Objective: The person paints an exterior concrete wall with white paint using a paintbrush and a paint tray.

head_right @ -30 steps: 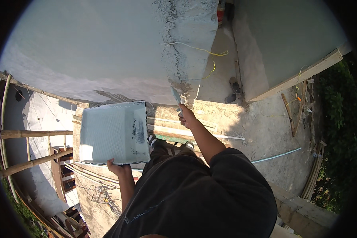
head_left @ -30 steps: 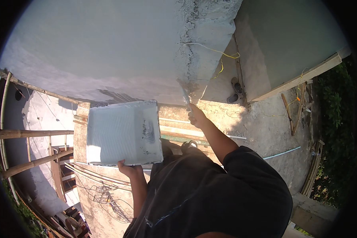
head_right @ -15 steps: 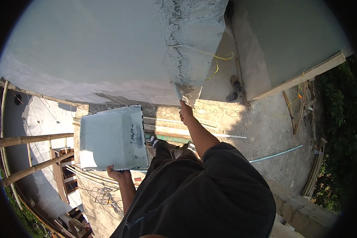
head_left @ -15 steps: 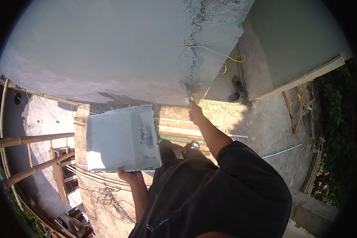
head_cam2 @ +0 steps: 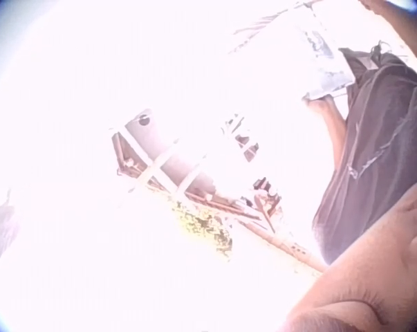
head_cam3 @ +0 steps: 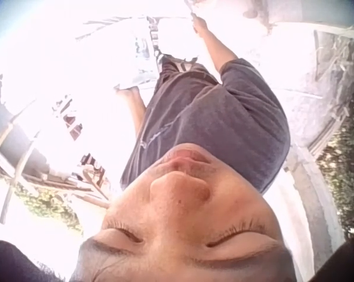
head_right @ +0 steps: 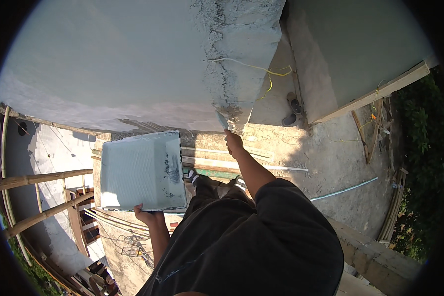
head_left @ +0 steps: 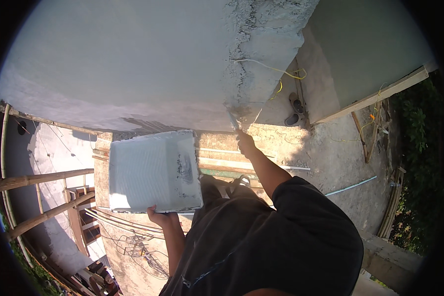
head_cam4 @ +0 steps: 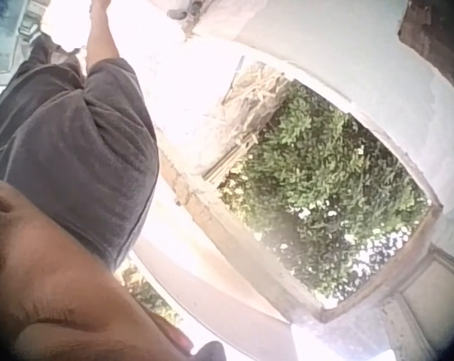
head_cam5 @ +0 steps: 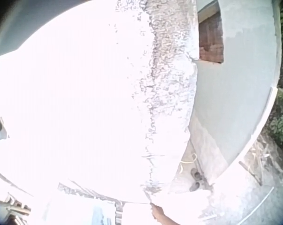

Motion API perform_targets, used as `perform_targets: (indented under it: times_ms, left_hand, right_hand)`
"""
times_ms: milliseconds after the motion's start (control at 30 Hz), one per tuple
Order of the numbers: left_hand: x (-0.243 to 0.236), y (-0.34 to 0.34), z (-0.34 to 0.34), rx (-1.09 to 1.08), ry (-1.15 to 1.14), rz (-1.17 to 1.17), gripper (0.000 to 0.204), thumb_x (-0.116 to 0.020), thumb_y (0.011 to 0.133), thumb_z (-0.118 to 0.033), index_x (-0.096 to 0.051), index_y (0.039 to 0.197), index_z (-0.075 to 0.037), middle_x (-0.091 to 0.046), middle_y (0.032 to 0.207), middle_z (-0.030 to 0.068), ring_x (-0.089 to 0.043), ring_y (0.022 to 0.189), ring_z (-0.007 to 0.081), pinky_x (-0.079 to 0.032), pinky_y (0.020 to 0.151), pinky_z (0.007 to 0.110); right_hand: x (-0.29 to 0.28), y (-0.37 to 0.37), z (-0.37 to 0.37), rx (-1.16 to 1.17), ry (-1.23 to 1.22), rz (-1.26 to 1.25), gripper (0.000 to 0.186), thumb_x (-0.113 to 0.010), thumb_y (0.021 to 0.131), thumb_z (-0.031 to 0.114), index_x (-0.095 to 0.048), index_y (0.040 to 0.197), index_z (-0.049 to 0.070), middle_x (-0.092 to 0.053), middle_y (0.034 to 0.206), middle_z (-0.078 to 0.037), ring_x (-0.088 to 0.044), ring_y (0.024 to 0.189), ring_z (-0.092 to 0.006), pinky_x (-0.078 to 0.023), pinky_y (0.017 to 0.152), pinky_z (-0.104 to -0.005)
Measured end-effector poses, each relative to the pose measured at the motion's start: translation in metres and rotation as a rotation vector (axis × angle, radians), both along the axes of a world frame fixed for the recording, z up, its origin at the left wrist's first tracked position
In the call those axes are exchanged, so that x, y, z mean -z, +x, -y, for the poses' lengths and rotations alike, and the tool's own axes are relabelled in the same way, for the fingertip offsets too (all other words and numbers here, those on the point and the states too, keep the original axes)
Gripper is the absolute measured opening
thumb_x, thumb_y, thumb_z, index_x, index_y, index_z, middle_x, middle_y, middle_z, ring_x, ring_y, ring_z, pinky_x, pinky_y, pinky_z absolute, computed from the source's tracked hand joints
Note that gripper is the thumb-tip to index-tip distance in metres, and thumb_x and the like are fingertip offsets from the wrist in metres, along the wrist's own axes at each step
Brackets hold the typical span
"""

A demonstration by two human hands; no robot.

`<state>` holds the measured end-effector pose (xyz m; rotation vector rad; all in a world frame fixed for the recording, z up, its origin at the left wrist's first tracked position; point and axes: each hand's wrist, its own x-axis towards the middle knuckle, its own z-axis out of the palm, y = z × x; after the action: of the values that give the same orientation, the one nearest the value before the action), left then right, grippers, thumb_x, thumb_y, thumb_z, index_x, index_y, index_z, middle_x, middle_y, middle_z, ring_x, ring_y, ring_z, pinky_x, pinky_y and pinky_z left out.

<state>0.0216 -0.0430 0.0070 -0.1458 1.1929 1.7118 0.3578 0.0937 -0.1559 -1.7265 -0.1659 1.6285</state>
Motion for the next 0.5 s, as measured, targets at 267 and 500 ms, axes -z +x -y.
perform_targets:
  times_ms: [267,500]
  left_hand:
    - [-0.001,-0.003,-0.002,-0.019,-0.032,-0.018,0.069,-0.048,0.065,-0.023,-0.041,0.131,-0.004,-0.046,0.128,0.0145,-0.045,0.119,0.035,-0.036,0.101,0.051]
    - [-0.003,-0.002,-0.004,0.01,0.003,-0.034,0.072,-0.048,0.064,-0.024,-0.039,0.133,-0.004,-0.046,0.128,0.0147,-0.044,0.119,0.0351,-0.036,0.101,0.051]
  right_hand:
    - [-0.002,0.003,-0.02,0.062,0.023,-0.034,0.036,-0.057,0.088,0.045,-0.05,0.075,0.012,-0.032,0.049,0.004,-0.027,0.034,-0.0103,-0.021,0.034,-0.0292]
    - [0.005,0.001,-0.018,-0.049,0.057,0.147,0.042,-0.055,0.088,0.048,-0.049,0.069,0.01,-0.038,0.049,0.002,-0.035,0.035,-0.0128,-0.026,0.035,-0.0314]
